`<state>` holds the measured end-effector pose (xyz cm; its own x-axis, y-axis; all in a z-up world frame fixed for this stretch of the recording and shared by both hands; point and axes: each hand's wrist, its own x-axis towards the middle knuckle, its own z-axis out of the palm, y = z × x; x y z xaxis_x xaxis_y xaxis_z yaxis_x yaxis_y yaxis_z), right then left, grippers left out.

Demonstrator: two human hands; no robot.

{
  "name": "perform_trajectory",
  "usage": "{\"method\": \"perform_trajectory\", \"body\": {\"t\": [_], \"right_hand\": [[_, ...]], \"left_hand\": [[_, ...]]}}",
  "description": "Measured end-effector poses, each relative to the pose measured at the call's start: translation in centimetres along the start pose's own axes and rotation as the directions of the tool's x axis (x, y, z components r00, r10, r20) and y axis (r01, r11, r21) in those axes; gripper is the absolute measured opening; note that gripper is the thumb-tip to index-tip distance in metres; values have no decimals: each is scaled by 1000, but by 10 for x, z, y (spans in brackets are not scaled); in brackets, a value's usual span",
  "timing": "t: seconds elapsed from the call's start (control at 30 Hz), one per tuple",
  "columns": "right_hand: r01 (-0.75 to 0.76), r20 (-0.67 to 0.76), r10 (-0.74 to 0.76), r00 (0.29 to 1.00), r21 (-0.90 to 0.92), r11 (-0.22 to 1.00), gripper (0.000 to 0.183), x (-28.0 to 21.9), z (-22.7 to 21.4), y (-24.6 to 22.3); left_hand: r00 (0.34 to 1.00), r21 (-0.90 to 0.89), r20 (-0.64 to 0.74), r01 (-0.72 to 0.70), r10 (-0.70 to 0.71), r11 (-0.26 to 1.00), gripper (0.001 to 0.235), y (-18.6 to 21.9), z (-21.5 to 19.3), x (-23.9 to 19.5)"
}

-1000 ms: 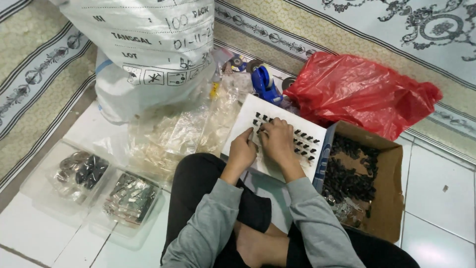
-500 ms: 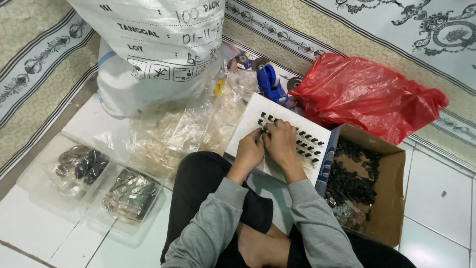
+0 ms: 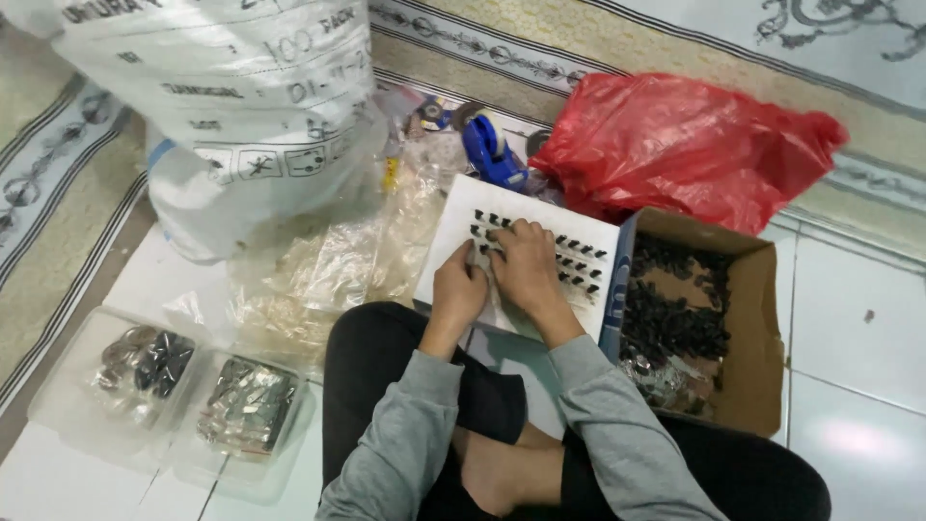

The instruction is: The person sits on the floor and repeatedly picks small black components from a cardboard box, then places them into a white tray with rows of slots. The person also handles small plastic bags containing similar components.

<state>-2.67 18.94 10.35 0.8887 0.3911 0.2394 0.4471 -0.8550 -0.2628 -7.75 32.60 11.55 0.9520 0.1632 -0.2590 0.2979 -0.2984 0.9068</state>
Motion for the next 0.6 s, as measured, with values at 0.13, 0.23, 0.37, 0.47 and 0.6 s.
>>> {"method": "perform_trajectory", "body": {"t": [0.13,0.23,0.37,0.47,0.6], "right_hand": [[-35,-52,37,998,41,999,22,-17,-30,23],[-67,-84,72,994,65,996,22,-35,-58,54],[-127,-56,129,990,37,991,21,-77,-89,119],[-253,17,255,967,-56,966,21,-114,-101,174],[-514,159,504,849,26,857,23,-159,-81,254]], "left_hand": [[990,57,-90,-105,110,993,50,32,4,-29],[932,108,-159,-311,325,944,39,45,18,-40],[843,159,28,-534,537,830,31,57,65,-49],[747,147,185,-663,638,734,27,65,117,-52],[591,240,447,-802,672,546,20,61,217,-21]]}}
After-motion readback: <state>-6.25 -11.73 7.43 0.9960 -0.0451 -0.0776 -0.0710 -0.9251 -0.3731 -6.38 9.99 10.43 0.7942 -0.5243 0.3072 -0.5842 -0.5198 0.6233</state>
